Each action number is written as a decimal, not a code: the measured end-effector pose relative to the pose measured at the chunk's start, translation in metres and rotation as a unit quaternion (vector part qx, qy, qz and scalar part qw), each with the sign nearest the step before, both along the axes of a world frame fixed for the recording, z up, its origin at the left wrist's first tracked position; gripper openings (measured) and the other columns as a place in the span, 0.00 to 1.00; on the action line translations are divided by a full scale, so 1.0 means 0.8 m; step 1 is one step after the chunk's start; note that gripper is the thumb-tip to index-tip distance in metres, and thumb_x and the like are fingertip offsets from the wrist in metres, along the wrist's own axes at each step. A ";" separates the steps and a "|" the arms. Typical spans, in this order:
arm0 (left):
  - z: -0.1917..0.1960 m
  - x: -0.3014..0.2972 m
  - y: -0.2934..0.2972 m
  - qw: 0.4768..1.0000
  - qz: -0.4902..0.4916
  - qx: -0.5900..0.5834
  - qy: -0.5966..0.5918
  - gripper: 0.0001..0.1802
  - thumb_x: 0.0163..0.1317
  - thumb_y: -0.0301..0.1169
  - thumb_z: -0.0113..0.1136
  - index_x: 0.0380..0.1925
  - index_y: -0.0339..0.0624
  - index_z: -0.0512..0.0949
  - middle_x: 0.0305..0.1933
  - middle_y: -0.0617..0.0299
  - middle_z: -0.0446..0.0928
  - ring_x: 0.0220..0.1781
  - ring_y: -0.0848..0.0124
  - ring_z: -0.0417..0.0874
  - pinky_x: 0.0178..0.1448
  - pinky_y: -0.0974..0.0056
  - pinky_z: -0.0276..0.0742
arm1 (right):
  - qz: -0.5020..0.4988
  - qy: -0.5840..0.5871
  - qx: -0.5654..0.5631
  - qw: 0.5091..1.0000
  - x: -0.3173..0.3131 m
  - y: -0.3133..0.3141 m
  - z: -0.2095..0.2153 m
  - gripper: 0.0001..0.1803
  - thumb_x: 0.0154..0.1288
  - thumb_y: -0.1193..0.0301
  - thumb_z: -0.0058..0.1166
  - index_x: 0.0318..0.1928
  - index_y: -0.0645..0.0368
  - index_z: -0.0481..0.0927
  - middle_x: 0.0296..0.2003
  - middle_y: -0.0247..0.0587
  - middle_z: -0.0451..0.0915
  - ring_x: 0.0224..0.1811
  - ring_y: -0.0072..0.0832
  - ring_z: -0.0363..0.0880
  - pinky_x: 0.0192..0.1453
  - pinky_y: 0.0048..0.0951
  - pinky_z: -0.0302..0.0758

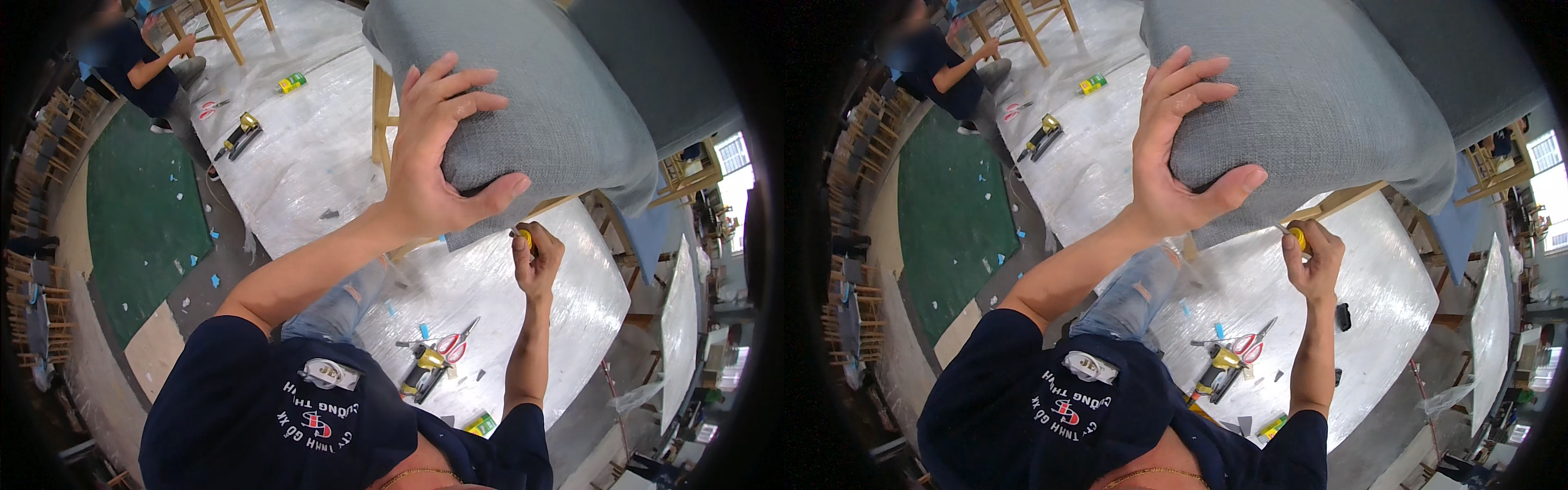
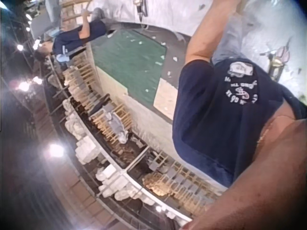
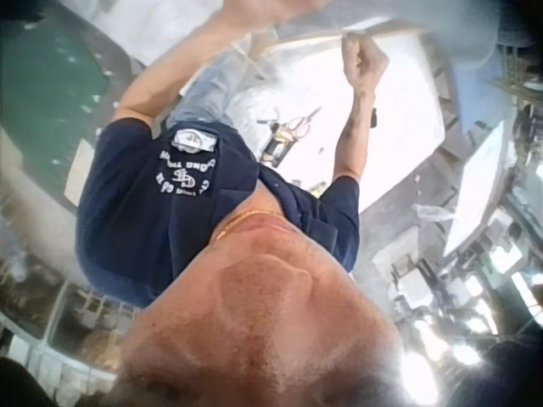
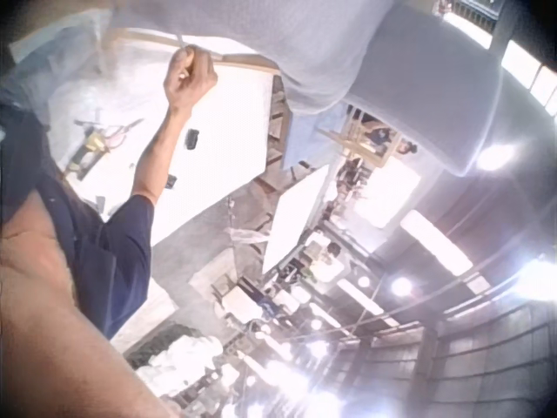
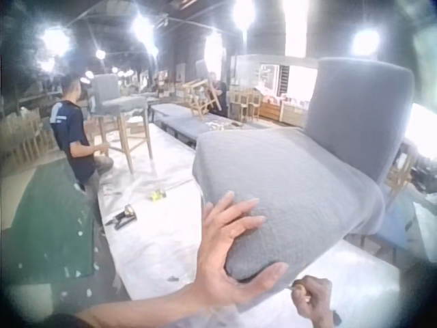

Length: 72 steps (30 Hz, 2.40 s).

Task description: The person is upholstering a wooden chair by attaching a gray fabric cover to the seat. They use a staple gun to secure the fabric to the underside of the chair frame, a utility knife to trim excess material, and scissors to cut the fabric. The process involves pulling the fabric taut, stapling it, and trimming the edges to fit the chair's shape.

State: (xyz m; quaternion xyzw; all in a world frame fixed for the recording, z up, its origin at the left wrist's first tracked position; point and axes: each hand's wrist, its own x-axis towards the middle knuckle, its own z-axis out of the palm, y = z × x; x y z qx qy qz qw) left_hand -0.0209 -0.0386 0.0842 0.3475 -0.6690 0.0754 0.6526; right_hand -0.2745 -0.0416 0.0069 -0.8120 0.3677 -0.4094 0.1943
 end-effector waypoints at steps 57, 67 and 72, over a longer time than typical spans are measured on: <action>-0.003 -0.005 -0.003 0.999 -0.040 -0.009 0.011 0.24 0.47 0.39 0.76 0.45 0.53 0.80 0.64 0.55 0.69 0.72 0.49 0.60 0.74 0.40 0.50 | -0.010 -0.159 0.093 0.983 0.063 0.055 -0.076 0.14 0.68 0.64 0.57 0.32 0.64 0.80 0.20 0.42 0.74 0.19 0.31 0.73 0.26 0.30 0.68; -0.005 -0.008 -0.001 0.999 -0.046 0.002 0.028 0.25 0.48 0.40 0.76 0.46 0.50 0.79 0.63 0.56 0.69 0.72 0.51 0.59 0.74 0.40 0.49 | -0.008 -0.213 0.148 0.966 0.085 0.072 -0.099 0.21 0.72 0.58 0.54 0.32 0.65 0.80 0.21 0.41 0.75 0.21 0.28 0.73 0.27 0.28 0.67; -0.003 -0.007 -0.001 0.999 -0.040 0.000 0.022 0.25 0.49 0.39 0.76 0.47 0.50 0.79 0.64 0.57 0.68 0.73 0.51 0.58 0.74 0.41 0.49 | -0.047 -0.249 0.103 0.962 0.113 0.074 -0.102 0.20 0.71 0.59 0.55 0.32 0.65 0.80 0.21 0.42 0.75 0.21 0.29 0.72 0.27 0.29 0.67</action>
